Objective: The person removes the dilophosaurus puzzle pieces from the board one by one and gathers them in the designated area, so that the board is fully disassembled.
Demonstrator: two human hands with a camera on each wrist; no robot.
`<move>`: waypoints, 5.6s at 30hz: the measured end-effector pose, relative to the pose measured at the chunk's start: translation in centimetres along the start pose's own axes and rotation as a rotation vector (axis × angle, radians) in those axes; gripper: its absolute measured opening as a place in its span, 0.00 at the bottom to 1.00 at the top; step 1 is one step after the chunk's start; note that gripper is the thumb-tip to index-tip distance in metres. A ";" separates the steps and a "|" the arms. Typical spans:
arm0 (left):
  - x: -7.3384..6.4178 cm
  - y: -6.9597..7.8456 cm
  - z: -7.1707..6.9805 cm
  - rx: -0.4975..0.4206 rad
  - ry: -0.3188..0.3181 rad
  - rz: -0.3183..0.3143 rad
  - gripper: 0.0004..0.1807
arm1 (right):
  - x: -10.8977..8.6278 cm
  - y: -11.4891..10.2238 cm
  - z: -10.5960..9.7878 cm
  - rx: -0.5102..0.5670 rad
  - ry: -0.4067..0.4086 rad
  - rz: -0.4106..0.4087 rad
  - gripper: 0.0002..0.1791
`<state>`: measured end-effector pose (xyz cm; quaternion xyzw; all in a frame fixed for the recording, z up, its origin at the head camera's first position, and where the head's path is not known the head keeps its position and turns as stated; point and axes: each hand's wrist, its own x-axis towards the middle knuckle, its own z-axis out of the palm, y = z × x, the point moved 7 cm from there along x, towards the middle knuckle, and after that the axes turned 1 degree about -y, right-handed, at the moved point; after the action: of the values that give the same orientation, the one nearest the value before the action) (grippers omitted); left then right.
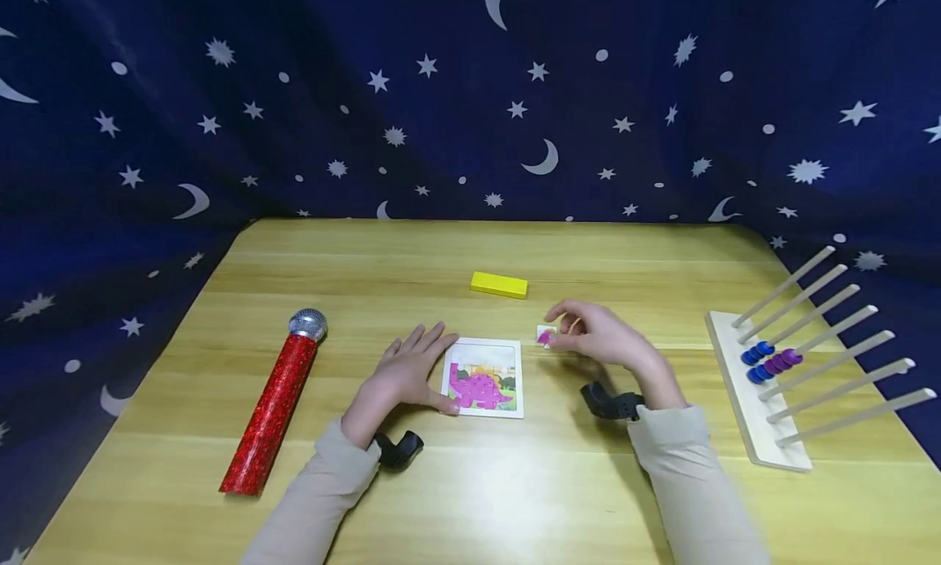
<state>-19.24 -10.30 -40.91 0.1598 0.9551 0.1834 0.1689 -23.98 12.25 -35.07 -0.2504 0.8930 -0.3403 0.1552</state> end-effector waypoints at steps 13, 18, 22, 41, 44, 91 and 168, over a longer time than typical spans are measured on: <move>0.0 -0.6 0.0 0.020 0.001 -0.009 0.59 | 1.9 -6.6 10.9 -0.250 -0.147 -0.149 0.27; 0.0 -0.5 -0.2 0.031 -0.002 0.008 0.59 | 2.0 -6.6 10.8 -0.235 -0.066 -0.143 0.24; 0.0 -0.5 -0.4 0.028 -0.003 0.003 0.59 | 2.2 -6.7 10.6 -0.220 -0.022 -0.141 0.20; -0.3 -0.2 0.0 0.003 -0.003 0.003 0.58 | 2.5 -6.0 9.8 -0.121 0.048 -0.159 0.10; -0.1 0.1 -0.1 -0.002 0.003 0.013 0.58 | 2.0 -5.0 8.4 -0.027 0.017 -0.105 0.10; 0.1 0.1 0.2 -0.003 -0.003 0.034 0.60 | 1.0 -5.2 8.9 -0.271 -0.069 -0.055 0.12; -0.2 0.2 -0.1 -0.009 0.002 0.024 0.59 | -0.8 -2.5 7.3 -0.155 0.014 0.008 0.22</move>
<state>-19.05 -10.19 -40.72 0.1705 0.9525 0.1899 0.1663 -19.16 7.22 -38.49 -0.2555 0.9187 -0.2713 0.1306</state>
